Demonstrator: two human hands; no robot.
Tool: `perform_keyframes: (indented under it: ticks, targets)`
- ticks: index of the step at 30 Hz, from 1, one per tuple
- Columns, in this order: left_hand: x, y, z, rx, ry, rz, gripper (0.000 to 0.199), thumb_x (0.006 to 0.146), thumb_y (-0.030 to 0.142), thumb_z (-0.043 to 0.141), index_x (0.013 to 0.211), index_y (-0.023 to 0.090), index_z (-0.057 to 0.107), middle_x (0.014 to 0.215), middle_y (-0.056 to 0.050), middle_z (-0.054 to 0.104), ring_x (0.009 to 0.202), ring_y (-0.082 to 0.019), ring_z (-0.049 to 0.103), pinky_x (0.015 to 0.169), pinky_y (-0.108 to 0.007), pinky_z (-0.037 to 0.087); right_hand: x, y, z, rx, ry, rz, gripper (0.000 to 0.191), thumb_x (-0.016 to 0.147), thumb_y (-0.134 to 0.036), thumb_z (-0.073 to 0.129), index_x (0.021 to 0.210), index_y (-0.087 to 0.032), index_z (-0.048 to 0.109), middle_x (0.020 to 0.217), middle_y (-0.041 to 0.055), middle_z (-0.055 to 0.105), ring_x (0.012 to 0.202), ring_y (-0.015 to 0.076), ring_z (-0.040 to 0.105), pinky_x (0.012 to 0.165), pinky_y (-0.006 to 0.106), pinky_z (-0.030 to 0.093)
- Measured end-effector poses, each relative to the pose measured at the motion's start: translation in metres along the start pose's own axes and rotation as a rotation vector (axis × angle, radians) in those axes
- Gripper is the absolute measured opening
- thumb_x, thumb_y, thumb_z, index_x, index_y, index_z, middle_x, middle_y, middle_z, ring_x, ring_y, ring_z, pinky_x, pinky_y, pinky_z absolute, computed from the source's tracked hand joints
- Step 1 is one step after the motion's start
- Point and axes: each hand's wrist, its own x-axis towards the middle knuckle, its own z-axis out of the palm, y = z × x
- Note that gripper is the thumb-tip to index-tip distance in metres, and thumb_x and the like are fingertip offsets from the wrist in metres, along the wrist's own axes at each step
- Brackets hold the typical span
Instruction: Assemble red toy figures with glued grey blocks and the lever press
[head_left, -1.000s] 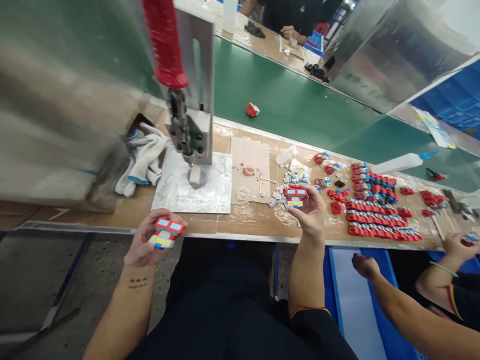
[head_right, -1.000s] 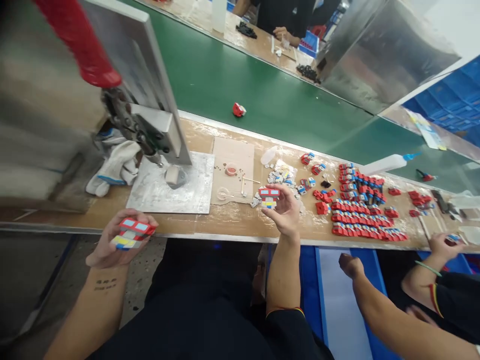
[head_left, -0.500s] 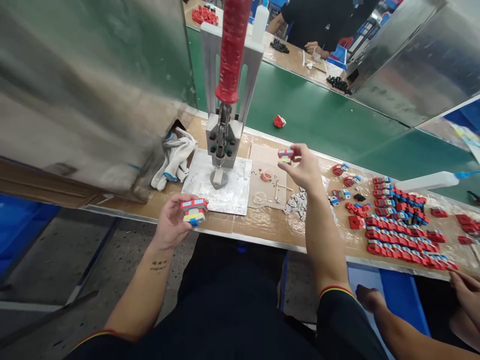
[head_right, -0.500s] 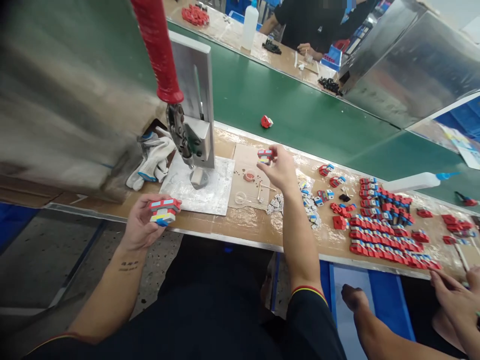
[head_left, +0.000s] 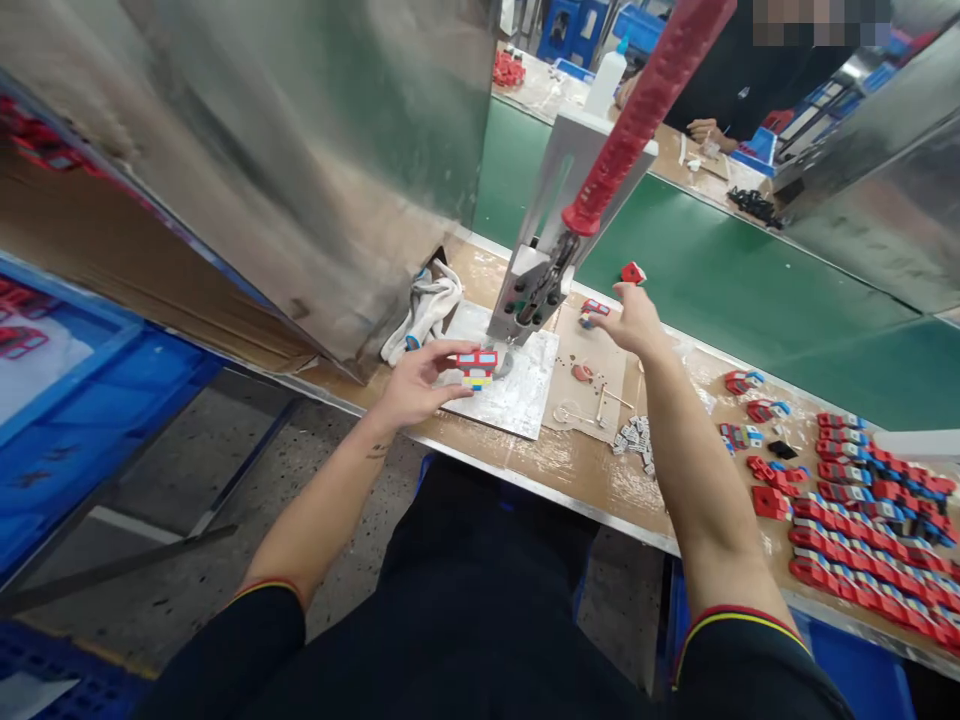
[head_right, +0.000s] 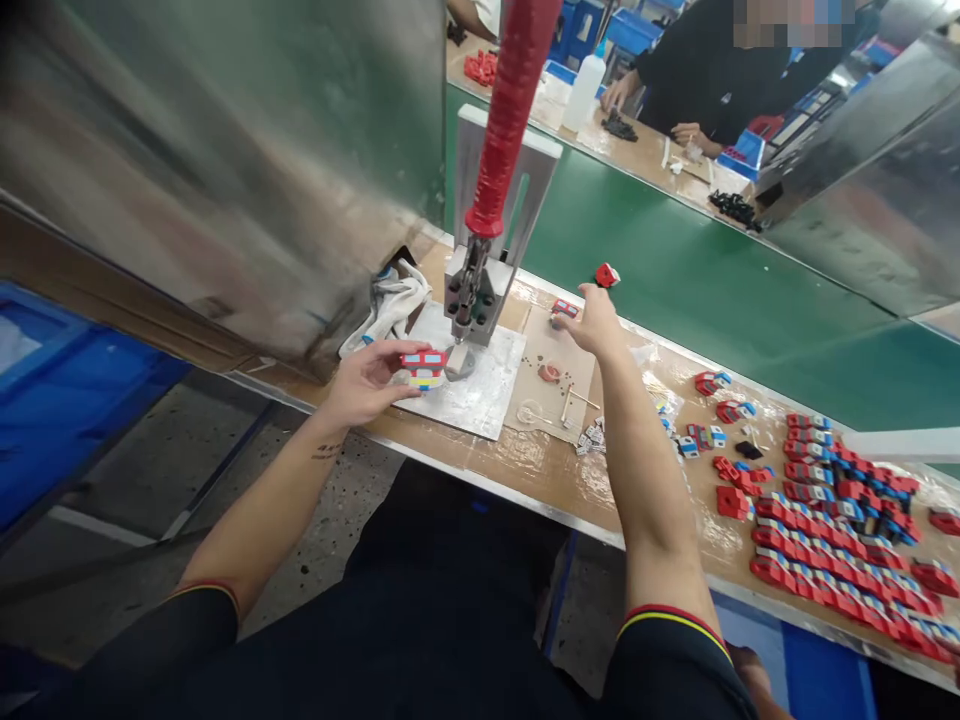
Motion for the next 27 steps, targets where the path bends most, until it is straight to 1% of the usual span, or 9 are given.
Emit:
perform_keyframes:
  ticks: [2,4,6,8,11,14,18,24,27]
  targets:
    - [0.012,-0.003,-0.001,0.054,-0.063,0.038,0.046,0.08,0.034,0.096,0.12,0.022,0.078,0.129,-0.015,0.08,0.126,-0.03,0.077,0.107,-0.041,0.066,-0.034,-0.019,-0.011,0.129,0.081,-0.135,0.038,0.079,-0.036,0.081,0.111,-0.025,0.064,0.114,0.012,0.071,0.103,0.0303,0.069,0.097,0.054,0.058]
    - [0.023,-0.006,-0.003,0.109,-0.115,0.081,0.038,0.085,0.033,0.092,0.118,0.021,0.076,0.133,-0.016,0.078,0.129,-0.028,0.075,0.108,-0.041,0.065,-0.075,-0.042,-0.012,0.261,-0.012,-0.253,0.029,0.092,-0.046,0.073,0.113,-0.027,0.067,0.108,0.01,0.074,0.093,0.0256,0.071,0.083,0.045,0.063]
    - [0.03,-0.009,-0.005,0.148,-0.138,0.125,0.035,0.087,0.033,0.09,0.116,0.021,0.075,0.137,-0.016,0.076,0.129,-0.027,0.075,0.108,-0.04,0.065,-0.111,-0.066,-0.001,0.323,-0.161,-0.283,0.039,0.093,-0.054,0.073,0.12,-0.026,0.068,0.109,0.0095,0.076,0.087,0.0235,0.073,0.073,0.04,0.064]
    - [0.034,-0.013,-0.007,0.182,-0.153,0.15,0.034,0.087,0.035,0.089,0.115,0.021,0.075,0.138,-0.017,0.075,0.129,-0.027,0.074,0.108,-0.04,0.065,-0.13,-0.085,0.018,0.364,-0.245,-0.257,0.052,0.09,-0.057,0.076,0.129,-0.024,0.065,0.121,0.0122,0.077,0.091,0.0247,0.075,0.07,0.039,0.064]
    - [0.036,-0.016,-0.01,0.249,-0.194,0.154,0.032,0.09,0.035,0.087,0.115,0.021,0.074,0.138,-0.017,0.075,0.129,-0.027,0.074,0.109,-0.04,0.065,-0.129,-0.099,0.05,0.398,-0.272,-0.226,0.063,0.086,-0.059,0.08,0.134,-0.022,0.063,0.134,0.0152,0.075,0.101,0.0282,0.076,0.071,0.04,0.065]
    - [0.038,-0.019,-0.009,0.291,-0.243,0.189,0.028,0.093,0.031,0.083,0.116,0.02,0.073,0.136,-0.017,0.075,0.128,-0.027,0.075,0.109,-0.041,0.064,-0.112,-0.101,0.07,0.418,-0.266,-0.248,0.063,0.084,-0.058,0.083,0.133,-0.023,0.065,0.122,0.0121,0.079,0.099,0.0288,0.077,0.073,0.04,0.065]
    - [0.048,-0.026,0.0,0.31,-0.259,0.236,0.026,0.092,0.031,0.083,0.115,0.021,0.073,0.141,-0.016,0.07,0.132,-0.028,0.072,0.104,-0.041,0.066,-0.098,-0.095,0.077,0.454,-0.229,-0.295,0.05,0.088,-0.054,0.081,0.127,-0.025,0.071,0.103,0.006,0.082,0.093,0.027,0.077,0.078,0.041,0.066]
    - [0.058,-0.036,0.007,0.33,-0.273,0.277,0.028,0.091,0.029,0.081,0.117,0.021,0.074,0.131,-0.013,0.074,0.124,-0.029,0.073,0.108,-0.046,0.062,-0.096,-0.082,0.082,0.471,-0.168,-0.302,0.044,0.087,-0.046,0.082,0.125,-0.027,0.072,0.103,0.0041,0.082,0.096,0.027,0.079,0.081,0.042,0.067]
    - [0.056,-0.039,0.004,0.258,-0.27,0.206,0.037,0.087,0.031,0.087,0.12,0.019,0.074,0.124,-0.012,0.077,0.115,-0.028,0.075,0.108,-0.047,0.061,-0.098,-0.077,0.087,0.448,-0.144,-0.317,0.041,0.087,-0.04,0.081,0.125,-0.027,0.071,0.105,0.0037,0.081,0.1,0.0263,0.079,0.084,0.043,0.067]
